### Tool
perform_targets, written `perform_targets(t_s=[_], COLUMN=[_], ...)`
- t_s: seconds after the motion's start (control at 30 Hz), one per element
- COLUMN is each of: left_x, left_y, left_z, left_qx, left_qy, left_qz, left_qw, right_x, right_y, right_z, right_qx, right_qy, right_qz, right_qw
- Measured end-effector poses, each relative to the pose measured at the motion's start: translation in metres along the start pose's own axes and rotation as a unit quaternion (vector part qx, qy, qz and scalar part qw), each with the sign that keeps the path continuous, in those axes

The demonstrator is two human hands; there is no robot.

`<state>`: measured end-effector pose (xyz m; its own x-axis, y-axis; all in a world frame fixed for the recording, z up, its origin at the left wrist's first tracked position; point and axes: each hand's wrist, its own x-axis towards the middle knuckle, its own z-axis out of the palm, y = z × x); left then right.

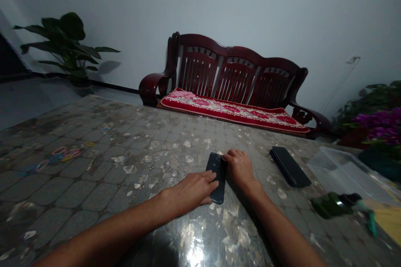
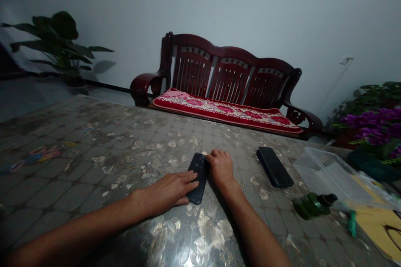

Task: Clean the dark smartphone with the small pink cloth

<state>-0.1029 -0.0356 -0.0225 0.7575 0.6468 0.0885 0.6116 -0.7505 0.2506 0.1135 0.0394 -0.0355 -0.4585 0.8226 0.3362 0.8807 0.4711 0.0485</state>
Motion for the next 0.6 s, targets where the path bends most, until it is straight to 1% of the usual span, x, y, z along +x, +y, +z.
perform_targets(t_s=[0.1, 0.23, 0.47, 0.6], left_x=[0.000, 0.000, 0.000, 0.000], left_y=[-0.002, -0.004, -0.003, -0.003], left_z=[0.004, 0.008, 0.007, 0.006], left_qx=[0.005, 0.005, 0.012, -0.001], left_qy=[0.011, 0.025, 0.008, 0.013], left_qz=[0.007, 0.007, 0.010, 0.008], left_qw=[1.000, 1.000, 1.000, 1.000], right_x=[-0.002, 0.001, 0.003, 0.003], right_y=[-0.007, -0.015, -0.008, -0.011], right_z=[-0.004, -0.007, -0.008, -0.009], right_qx=[0.003, 0.011, -0.005, -0.007], right_qy=[-0.025, -0.050, -0.059, -0.073], right_qz=[-0.007, -0.024, 0.047, 0.055], right_qw=[1.000, 0.998, 0.997, 0.996])
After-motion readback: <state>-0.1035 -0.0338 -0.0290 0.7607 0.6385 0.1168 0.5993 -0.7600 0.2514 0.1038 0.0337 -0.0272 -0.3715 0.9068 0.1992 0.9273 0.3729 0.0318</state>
